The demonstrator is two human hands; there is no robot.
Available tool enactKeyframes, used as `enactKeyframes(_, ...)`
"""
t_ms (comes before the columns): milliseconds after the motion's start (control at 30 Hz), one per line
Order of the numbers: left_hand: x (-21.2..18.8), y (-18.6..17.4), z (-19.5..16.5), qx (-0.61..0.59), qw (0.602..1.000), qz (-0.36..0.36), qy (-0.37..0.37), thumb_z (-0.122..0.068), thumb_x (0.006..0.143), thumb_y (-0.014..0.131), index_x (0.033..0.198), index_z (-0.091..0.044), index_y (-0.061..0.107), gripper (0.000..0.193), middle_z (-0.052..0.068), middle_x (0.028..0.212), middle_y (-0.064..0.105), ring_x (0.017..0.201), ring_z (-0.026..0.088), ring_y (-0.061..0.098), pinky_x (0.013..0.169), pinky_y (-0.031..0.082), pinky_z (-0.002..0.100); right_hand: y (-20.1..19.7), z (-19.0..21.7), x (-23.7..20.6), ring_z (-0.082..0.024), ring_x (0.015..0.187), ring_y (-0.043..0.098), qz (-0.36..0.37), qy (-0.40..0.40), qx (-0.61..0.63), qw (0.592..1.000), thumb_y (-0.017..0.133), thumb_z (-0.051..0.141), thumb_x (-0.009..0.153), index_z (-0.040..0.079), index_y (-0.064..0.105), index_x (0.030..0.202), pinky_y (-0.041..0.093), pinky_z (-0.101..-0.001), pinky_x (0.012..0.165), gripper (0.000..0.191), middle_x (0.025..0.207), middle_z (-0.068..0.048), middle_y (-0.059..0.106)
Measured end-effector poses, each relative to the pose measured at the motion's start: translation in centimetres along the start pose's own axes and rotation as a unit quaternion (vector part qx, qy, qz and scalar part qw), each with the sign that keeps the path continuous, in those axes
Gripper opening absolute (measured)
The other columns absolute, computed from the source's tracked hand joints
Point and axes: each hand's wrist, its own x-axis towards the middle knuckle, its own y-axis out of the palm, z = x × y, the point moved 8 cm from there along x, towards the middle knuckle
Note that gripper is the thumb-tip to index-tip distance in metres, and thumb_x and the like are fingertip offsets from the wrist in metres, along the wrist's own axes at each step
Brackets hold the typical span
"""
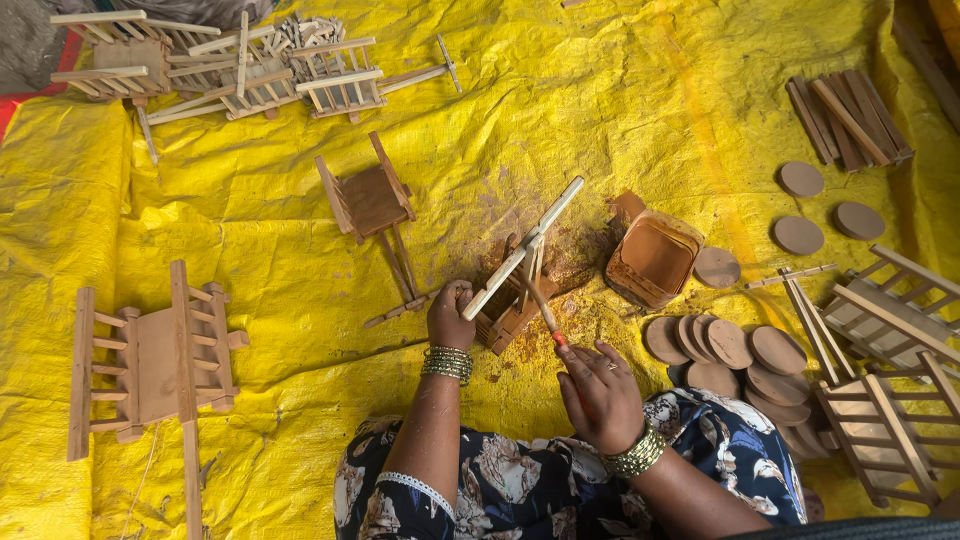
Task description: The person sits on a yellow tarp and applies a brown stain or paint with a brush to small wooden toy chairs and furniture pieces, turning each piece to coat its surfaces and setting finished pieces aside among many similar unfinished pieces.
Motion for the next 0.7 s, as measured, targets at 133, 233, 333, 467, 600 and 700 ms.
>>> enactKeyframes(133, 0.5, 0.4, 0.1, -0.008, 1.0, -0.005, -0.002, -0.012, 0.099, 0.064, 0.111, -0.009, 0.068, 0.013, 0.014, 0.101, 0.075, 0.093, 0.03, 0.073, 0.073, 0.058, 0.043, 1.5, -0.9, 0.0, -0.027, 0.099, 0.075, 0.082, 0.024, -0.012, 0.996, 0.07, 0.014, 0.091, 0.004, 0.067, 0.12, 0.049, -0.0493, 0.105, 0.031, 0.107, -0.013, 0.077)
enactKeyframes(233, 0.4, -0.3, -0.6, -0.056, 0.998, -0.021, 0.004, -0.013, 0.096, 0.066, 0.12, -0.006, 0.065, 0.026, 0.014, 0.11, 0.073, 0.096, 0.031, 0.072, 0.076, 0.058, 0.043, 2.3, -1.5, 0.0, -0.028, 0.093, 0.074, 0.141, 0.069, 0.011, 0.987, 0.071, 0.013, 0.091, 0.004, 0.067, 0.123, 0.049, -0.0492, 0.107, 0.034, 0.103, -0.012, 0.078)
enactKeyframes(333, -0.1, -2.6, -3.6, -0.117, 0.984, -0.085, 0.099, -0.017, 0.103, 0.061, 0.129, -0.004, 0.063, 0.029, 0.017, 0.124, 0.069, 0.107, 0.031, 0.07, 0.086, 0.058, 0.043, -0.6, 0.1, 0.9, -0.03, 0.098, 0.072, 0.012, -0.01, 0.005, 1.0, 0.068, 0.012, 0.091, 0.001, 0.065, 0.124, 0.05, -0.049, 0.102, 0.035, 0.108, -0.014, 0.076)
enactKeyframes(467, -1.2, -5.0, -7.3, -0.144, 0.987, -0.071, -0.004, -0.032, 0.103, 0.049, 0.138, -0.015, 0.068, 0.044, 0.014, 0.095, 0.074, 0.079, 0.03, 0.066, 0.073, 0.058, 0.041, -0.8, 0.4, 2.3, -0.03, 0.093, 0.072, -0.022, -0.014, 0.002, 1.0, 0.065, 0.013, 0.091, 0.0, 0.066, 0.122, 0.051, -0.0501, 0.095, 0.034, 0.103, -0.014, 0.076)
enactKeyframes(600, -1.5, -8.4, -18.2, 0.06, 0.957, -0.053, 0.278, -0.039, 0.107, 0.052, 0.129, -0.004, 0.066, 0.044, 0.019, 0.126, 0.072, 0.115, 0.033, 0.069, 0.098, 0.056, 0.043, 2.4, -2.4, 1.5, -0.033, 0.079, 0.069, 0.103, 0.169, 0.008, 0.98, 0.068, 0.016, 0.092, 0.005, 0.07, 0.121, 0.056, -0.0475, 0.078, 0.032, 0.084, -0.016, 0.074)
enactKeyframes(700, 0.1, -8.8, -22.0, 0.161, 0.958, 0.046, 0.233, -0.049, 0.103, 0.048, 0.128, -0.005, 0.067, 0.054, 0.016, 0.125, 0.072, 0.114, 0.032, 0.07, 0.097, 0.056, 0.042, 0.3, -1.8, 1.0, -0.031, 0.074, 0.069, -0.044, 0.105, 0.012, 0.993, 0.066, 0.013, 0.091, -0.001, 0.067, 0.119, 0.054, -0.0471, 0.072, 0.032, 0.086, -0.017, 0.074)
